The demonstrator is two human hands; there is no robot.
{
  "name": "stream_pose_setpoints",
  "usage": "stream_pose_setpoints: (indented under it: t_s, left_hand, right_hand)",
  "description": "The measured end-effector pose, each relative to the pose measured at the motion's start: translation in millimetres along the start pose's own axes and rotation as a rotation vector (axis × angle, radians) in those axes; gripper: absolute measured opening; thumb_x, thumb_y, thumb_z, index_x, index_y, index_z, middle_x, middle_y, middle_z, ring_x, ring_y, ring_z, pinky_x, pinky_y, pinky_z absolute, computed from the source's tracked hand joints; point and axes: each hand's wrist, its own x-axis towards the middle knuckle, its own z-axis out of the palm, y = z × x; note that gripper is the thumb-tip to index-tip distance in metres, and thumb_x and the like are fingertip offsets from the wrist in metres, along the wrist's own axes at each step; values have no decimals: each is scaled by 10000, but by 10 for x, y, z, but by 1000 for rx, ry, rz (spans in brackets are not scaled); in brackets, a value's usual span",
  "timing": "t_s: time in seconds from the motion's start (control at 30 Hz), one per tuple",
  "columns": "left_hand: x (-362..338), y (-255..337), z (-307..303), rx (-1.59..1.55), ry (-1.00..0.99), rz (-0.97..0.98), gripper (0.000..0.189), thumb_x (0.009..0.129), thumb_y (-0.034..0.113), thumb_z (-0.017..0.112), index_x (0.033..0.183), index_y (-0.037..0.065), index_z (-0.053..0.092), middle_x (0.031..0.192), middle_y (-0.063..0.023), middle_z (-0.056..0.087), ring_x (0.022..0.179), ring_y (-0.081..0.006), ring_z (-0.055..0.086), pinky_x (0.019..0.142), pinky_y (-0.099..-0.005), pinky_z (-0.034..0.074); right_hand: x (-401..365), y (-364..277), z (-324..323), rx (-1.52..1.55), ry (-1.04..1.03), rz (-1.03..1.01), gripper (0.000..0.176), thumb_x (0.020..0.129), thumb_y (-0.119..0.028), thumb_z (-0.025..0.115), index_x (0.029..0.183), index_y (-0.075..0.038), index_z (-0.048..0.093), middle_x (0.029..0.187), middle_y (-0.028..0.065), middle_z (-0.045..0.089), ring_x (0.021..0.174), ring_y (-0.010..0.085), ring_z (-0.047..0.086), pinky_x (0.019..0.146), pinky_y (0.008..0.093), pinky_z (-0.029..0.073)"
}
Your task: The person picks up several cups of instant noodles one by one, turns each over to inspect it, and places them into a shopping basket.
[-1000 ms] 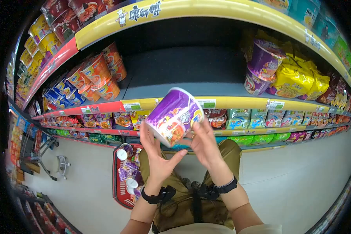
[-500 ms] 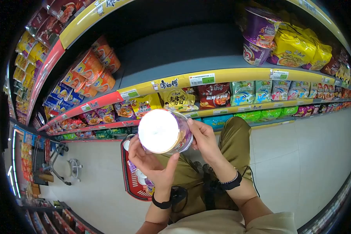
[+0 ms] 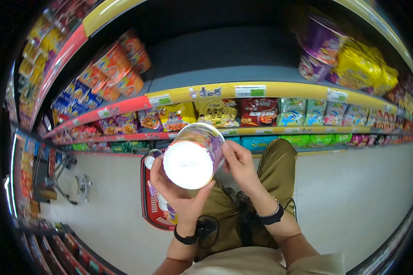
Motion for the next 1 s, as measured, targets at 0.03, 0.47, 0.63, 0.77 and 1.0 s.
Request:
stream_pose_setpoints:
  t_s: [0.03,0.47,0.63,0.77,1.0]
  left_hand:
    - [18,-25,-66,19,36,-11,974,632,131,869,1376,45,246,1341,-197,330,1270,-334,378,1061,-443,348]
    - [-913,-1180,-1961,701,321,-679,929,626,73,821,1400,78,308,1336,-171,318,1245,-318,388,1011,-434,429]
    - [-1717,-1844,-2415,711,694,-1025,915,635,89,828,1386,62,306,1339,-245,254,1241,-393,328,1043,-452,351]
    - [-2036,-2189,-2545,599,831,-1087,892,662,74,821,1388,61,304,1362,-243,191,1225,-400,337,1037,-426,364]
    - [-1224,-2141,-2039,374,585,-744,597,838,180,712,1340,35,423,1315,-188,344,1196,-320,422,992,-387,393]
  right_hand:
    - [17,23,33,-6,-38,18,314,1006,-314,494,981,-35,637,692,-45,516,576,32,447,522,195,379]
    - [-223,1595,1387,-479,-813,62,588,898,-255,622,1389,-26,395,1232,199,473,1138,297,532,911,379,470]
    - [-800,2324,1466,-648,-1133,117,575,897,-282,616,1371,-23,420,1283,212,470,1169,326,516,954,386,436]
    - [-730,2412,1359,-563,-1201,396,479,901,-201,633,1309,4,485,1152,170,575,1051,240,605,868,330,499]
    - [-416,2198,1253,-2,-850,468,327,973,-138,538,1281,-27,529,1123,42,622,1010,109,580,863,284,493]
